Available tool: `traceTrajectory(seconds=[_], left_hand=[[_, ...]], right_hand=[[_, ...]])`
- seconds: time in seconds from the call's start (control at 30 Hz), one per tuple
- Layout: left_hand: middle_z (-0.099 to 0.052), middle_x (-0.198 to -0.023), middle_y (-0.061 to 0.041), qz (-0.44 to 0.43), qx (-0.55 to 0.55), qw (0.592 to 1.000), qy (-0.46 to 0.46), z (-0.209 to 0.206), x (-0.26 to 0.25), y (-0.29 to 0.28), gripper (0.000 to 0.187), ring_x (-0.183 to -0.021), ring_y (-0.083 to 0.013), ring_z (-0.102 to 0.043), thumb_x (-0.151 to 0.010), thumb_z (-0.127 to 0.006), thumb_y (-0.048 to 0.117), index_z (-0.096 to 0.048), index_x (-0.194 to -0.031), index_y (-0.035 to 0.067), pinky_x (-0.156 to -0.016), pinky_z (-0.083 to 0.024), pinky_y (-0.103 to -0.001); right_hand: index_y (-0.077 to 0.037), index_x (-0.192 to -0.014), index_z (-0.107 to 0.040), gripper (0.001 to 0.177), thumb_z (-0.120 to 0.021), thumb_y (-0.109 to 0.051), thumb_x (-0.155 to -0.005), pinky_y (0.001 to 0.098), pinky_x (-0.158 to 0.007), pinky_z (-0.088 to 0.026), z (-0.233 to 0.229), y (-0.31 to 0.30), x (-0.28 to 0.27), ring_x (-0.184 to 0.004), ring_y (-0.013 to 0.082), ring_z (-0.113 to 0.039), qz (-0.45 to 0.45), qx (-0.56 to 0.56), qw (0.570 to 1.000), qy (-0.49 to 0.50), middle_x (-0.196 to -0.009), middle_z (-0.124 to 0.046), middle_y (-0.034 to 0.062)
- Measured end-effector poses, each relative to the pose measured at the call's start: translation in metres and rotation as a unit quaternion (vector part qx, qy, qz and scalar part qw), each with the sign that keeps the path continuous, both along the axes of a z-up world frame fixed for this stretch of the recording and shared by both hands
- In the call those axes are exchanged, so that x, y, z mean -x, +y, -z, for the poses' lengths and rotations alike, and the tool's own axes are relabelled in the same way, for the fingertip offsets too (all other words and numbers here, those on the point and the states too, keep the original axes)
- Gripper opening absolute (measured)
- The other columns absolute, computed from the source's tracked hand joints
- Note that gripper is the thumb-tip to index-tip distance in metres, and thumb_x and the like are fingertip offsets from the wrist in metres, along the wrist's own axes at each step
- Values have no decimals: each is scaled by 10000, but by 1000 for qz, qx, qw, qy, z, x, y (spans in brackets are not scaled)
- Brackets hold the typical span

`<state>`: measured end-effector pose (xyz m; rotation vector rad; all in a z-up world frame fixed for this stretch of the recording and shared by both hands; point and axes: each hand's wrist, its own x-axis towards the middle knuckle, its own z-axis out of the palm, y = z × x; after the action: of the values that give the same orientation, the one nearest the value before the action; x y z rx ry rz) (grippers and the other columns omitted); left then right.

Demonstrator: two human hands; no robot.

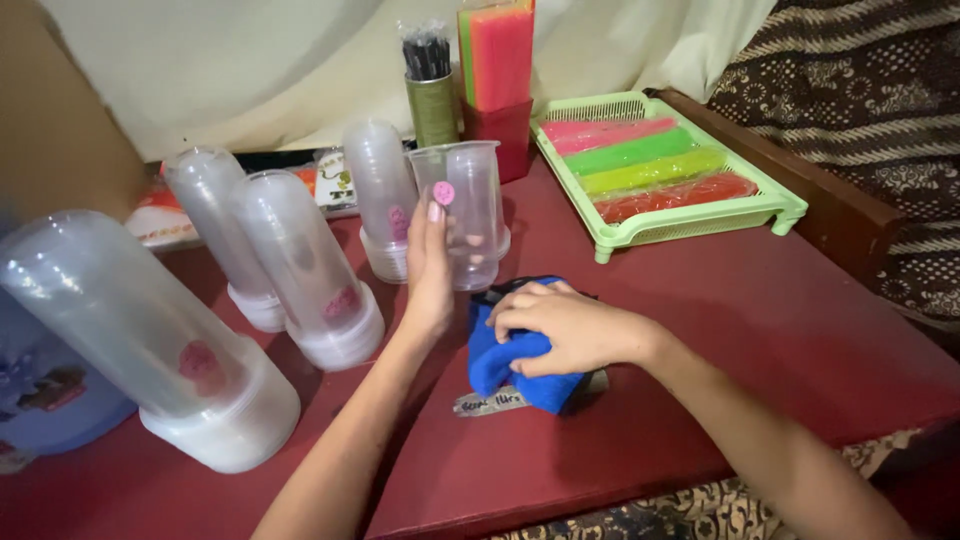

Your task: Cleaning plastic cups by wiping them thoroughly with a blue cloth

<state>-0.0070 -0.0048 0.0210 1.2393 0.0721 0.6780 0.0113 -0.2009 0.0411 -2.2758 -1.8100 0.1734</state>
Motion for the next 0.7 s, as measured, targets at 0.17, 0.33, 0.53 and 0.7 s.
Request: traceTrajectory(seconds=[0.17, 0.33, 0.53, 0.7], left_hand=[[-467, -1209, -135, 1, 9, 1000, -16, 22, -17, 12, 725, -893, -282, -705, -1022, -437, 557, -293, -1579, 115, -684, -662, -381], [-435, -1230, -123, -15, -16, 1000, -12, 14, -5, 6, 715, -931, -270, -690, -1027, -420, 554, -277, -1573, 113, -728, -656, -372], [-381, -1262, -194, -70, -238, 969, -4, 1, 29, -13, 644, -1201, -375, -434, -1075, -428, 465, -270, -1591, 114, -1151, -294, -517], [-314, -1362, -214, 17, -233, 972, 39, -7, 38, -27, 717, -1299, -407, -426, -1021, -503, 460, -224, -1613, 168, -1013, -556, -524]], right_hand=[[-48, -1212, -628, 387, -691, -252, -889, 588, -1005, -460, 5, -16, -37, -1220, 432, -599, 34, -110, 983, 141, -1225, -680, 229], [12, -1544, -391, 838, -647, -481, -916, 523, -1204, -325, -17, -26, -49, -1471, 387, -396, 276, -195, 887, 316, -1578, -404, 262], [-316, -1454, -546, 537, -654, -429, -940, 417, -710, -661, 4, -18, -78, -871, 264, -721, 298, -474, 629, 539, -1073, -639, 80], [-176, -1293, -676, 527, -560, -564, -956, 468, -949, -606, -23, -9, -41, -1074, 271, -712, 230, -493, 539, 643, -1268, -712, 125]])
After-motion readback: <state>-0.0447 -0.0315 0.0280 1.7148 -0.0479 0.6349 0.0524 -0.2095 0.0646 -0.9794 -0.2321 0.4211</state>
